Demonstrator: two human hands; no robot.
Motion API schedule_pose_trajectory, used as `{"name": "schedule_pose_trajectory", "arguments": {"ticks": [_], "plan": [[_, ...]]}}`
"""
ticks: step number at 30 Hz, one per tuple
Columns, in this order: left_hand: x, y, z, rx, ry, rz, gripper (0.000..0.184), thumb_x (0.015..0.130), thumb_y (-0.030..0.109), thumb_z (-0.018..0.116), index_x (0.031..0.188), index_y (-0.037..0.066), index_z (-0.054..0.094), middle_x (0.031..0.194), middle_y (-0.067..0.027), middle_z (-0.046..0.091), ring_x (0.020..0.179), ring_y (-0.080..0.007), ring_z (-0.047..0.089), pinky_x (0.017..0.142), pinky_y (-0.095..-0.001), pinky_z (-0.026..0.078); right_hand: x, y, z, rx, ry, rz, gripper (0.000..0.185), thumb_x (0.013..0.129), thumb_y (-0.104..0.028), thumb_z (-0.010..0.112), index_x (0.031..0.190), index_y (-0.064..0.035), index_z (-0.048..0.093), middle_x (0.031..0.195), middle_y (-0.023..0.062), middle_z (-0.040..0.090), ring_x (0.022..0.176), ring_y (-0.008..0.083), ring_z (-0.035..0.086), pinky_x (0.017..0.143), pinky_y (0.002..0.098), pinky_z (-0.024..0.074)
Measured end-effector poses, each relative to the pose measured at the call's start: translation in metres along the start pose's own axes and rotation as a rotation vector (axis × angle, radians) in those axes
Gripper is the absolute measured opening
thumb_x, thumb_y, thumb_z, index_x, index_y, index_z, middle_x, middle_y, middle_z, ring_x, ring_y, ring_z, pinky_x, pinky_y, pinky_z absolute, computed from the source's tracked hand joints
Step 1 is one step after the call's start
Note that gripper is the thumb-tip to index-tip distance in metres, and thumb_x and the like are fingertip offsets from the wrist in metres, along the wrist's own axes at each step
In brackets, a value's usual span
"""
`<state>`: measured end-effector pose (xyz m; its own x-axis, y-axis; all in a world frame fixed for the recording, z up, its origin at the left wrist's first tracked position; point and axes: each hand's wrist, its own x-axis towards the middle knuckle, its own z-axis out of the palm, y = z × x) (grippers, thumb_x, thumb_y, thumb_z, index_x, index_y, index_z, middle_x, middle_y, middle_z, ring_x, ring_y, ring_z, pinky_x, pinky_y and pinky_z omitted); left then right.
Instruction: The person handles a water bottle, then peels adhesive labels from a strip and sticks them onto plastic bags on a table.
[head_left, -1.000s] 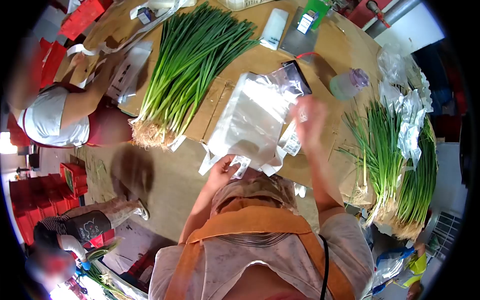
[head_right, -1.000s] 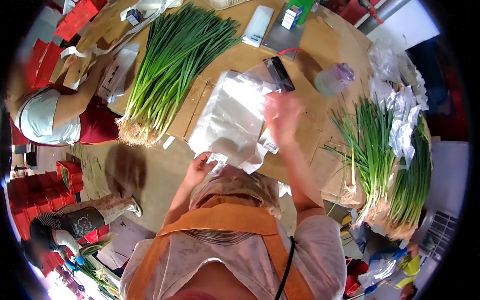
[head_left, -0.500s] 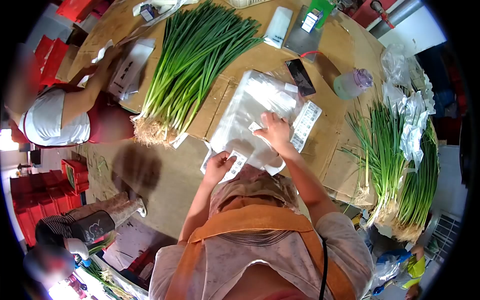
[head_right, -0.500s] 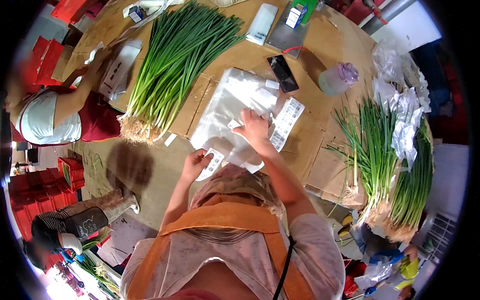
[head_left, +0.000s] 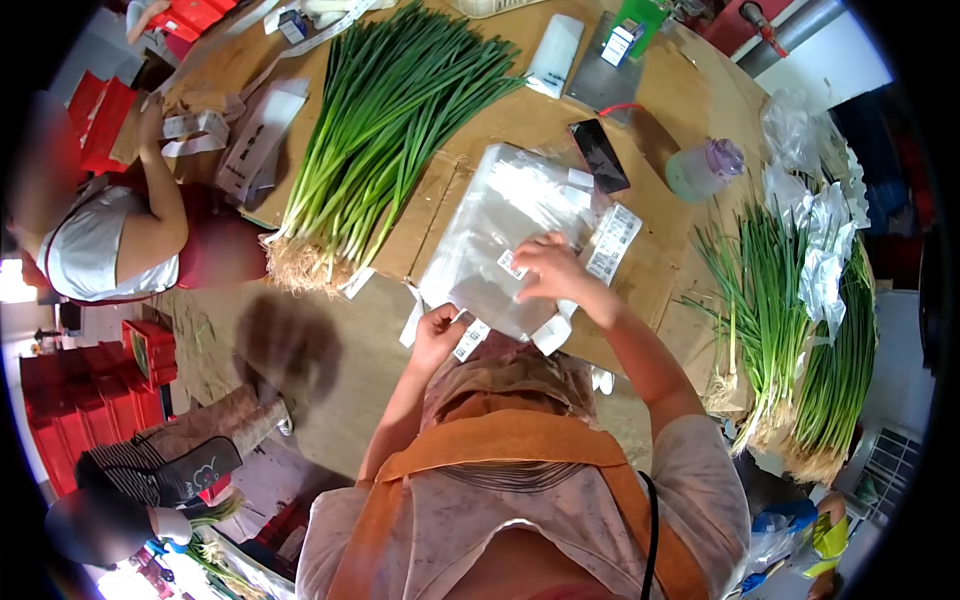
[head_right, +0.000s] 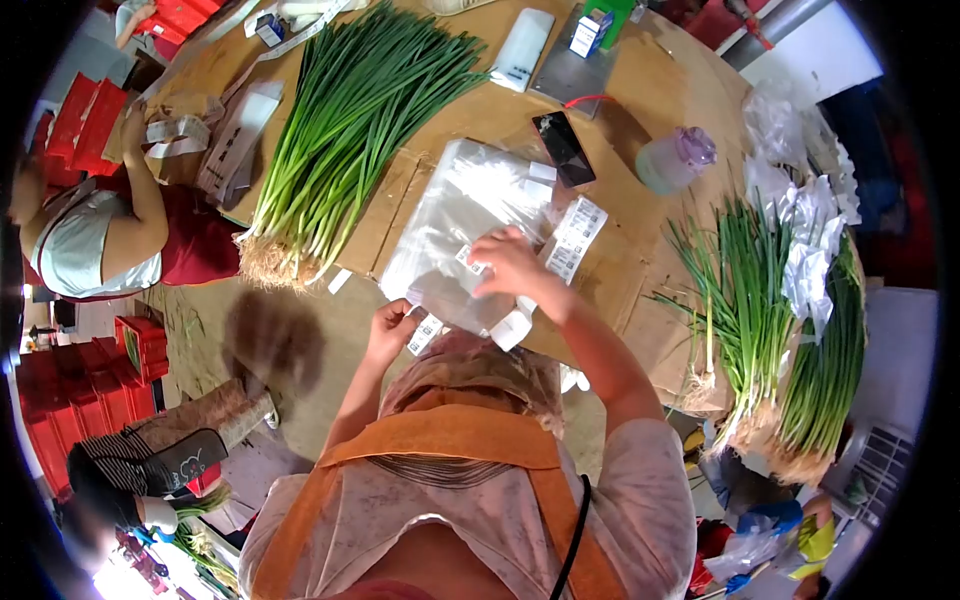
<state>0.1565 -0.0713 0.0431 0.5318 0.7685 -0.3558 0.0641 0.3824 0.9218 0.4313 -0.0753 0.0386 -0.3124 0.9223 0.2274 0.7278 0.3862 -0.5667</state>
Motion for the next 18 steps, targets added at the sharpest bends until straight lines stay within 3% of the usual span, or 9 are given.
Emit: {"name": "schedule_pose_trajectory", "arguments": {"ticks": [4,5,8,9,10,12,13,15,18], "plan": [[-0.001,-0.001,-0.002,0.032,-0.023,0.021,0.014,0.081,-0.003,0.054,0.070,0.003,0.051,0.064,0.0061,0.048,0.059,-0.0008,0.041,0.050,-0.0196,0.032,-0.008,-0.001,0.013,-0.035,0.001,0.074,0.011,0.072,-0.020,0.071,0.077,-0.0131,0.064,0.093,-0.0011,0.058,0.090,0.0148,0.053,0.089,0.0330,0.0284],[-0.002,-0.001,-0.001,0.048,-0.016,0.031,0.014,0.082,-0.002,0.054,0.070,0.004,0.051,0.062,0.0068,0.046,0.057,-0.0005,0.039,0.049,-0.0197,0.030,-0.009,0.002,0.015,0.019,-0.001,0.142,0.009,0.074,-0.018,0.070,0.076,-0.0100,0.066,0.094,0.0006,0.059,0.087,0.0157,0.056,0.086,0.0322,0.0344],[-0.001,-0.002,0.000,0.095,-0.025,0.049,0.017,0.084,0.000,0.055,0.069,0.006,0.051,0.059,0.0083,0.043,0.054,-0.0001,0.035,0.046,-0.0203,0.025,-0.008,0.016,0.022,0.337,0.005,0.216,0.014,0.074,-0.021,0.070,0.077,-0.0084,0.067,0.089,-0.0019,0.063,0.083,0.0205,0.058,0.082,0.0324,0.0369],[0.001,-0.005,-0.003,0.104,-0.038,0.052,0.017,0.084,0.001,0.055,0.068,0.006,0.050,0.060,0.0084,0.043,0.054,-0.0002,0.035,0.047,-0.0206,0.025,-0.006,0.030,0.021,0.437,0.014,0.164,0.010,0.075,-0.016,0.069,0.079,-0.0064,0.067,0.086,0.0025,0.066,0.078,0.0221,0.061,0.075,0.0314,0.0433],[0.002,-0.009,-0.006,0.112,-0.050,0.056,0.018,0.084,0.002,0.055,0.068,0.006,0.050,0.060,0.0085,0.042,0.055,-0.0003,0.034,0.047,-0.0208,0.025,-0.006,0.031,0.007,0.555,0.073,0.286,0.007,0.075,-0.009,0.069,0.079,-0.0042,0.067,0.083,0.0069,0.067,0.077,0.0203,0.062,0.071,0.0305,0.0460],[0.004,-0.017,-0.011,0.082,-0.074,0.067,0.014,0.086,0.003,0.057,0.072,0.005,0.053,0.064,0.0077,0.046,0.059,-0.0007,0.038,0.050,-0.0204,0.028,0.001,0.035,-0.034,0.205,0.724,0.218,0.004,0.078,0.001,0.061,0.080,-0.0007,0.064,0.078,0.0082,0.062,0.071,0.0199,0.057,0.066,0.0305,0.0453],[0.005,-0.019,-0.013,0.065,-0.081,0.073,0.012,0.086,0.003,0.057,0.074,0.005,0.054,0.066,0.0073,0.049,0.060,-0.0009,0.039,0.051,-0.0201,0.029,-0.002,0.046,-0.055,0.735,1.006,0.242,0.009,0.082,0.004,0.056,0.086,-0.0013,0.061,0.079,0.0047,0.056,0.073,0.0193,0.051,0.069,0.0289,0.0421],[0.005,-0.011,-0.009,0.028,-0.062,0.034,0.003,0.087,0.002,0.058,0.084,0.003,0.056,0.076,0.0047,0.054,0.068,-0.0024,0.045,0.059,-0.0198,0.035,0.012,0.017,-0.100,0.321,1.555,0.459,0.009,0.084,0.005,0.054,0.090,-0.0006,0.059,0.083,0.0026,0.053,0.077,0.0171,0.048,0.073,0.0269,0.0383],[0.007,0.004,0.006,0.011,-0.134,0.075,0.010,0.087,0.000,0.057,0.097,0.001,0.056,0.089,0.0011,0.058,0.080,-0.0051,0.051,0.070,-0.0203,0.040,-0.007,0.004,-0.058,0.254,1.044,0.305,0.019,0.084,-0.002,0.056,0.103,-0.0048,0.057,0.101,0.0040,0.053,0.095,0.0153,0.049,0.086,0.0290,0.0383]]}}
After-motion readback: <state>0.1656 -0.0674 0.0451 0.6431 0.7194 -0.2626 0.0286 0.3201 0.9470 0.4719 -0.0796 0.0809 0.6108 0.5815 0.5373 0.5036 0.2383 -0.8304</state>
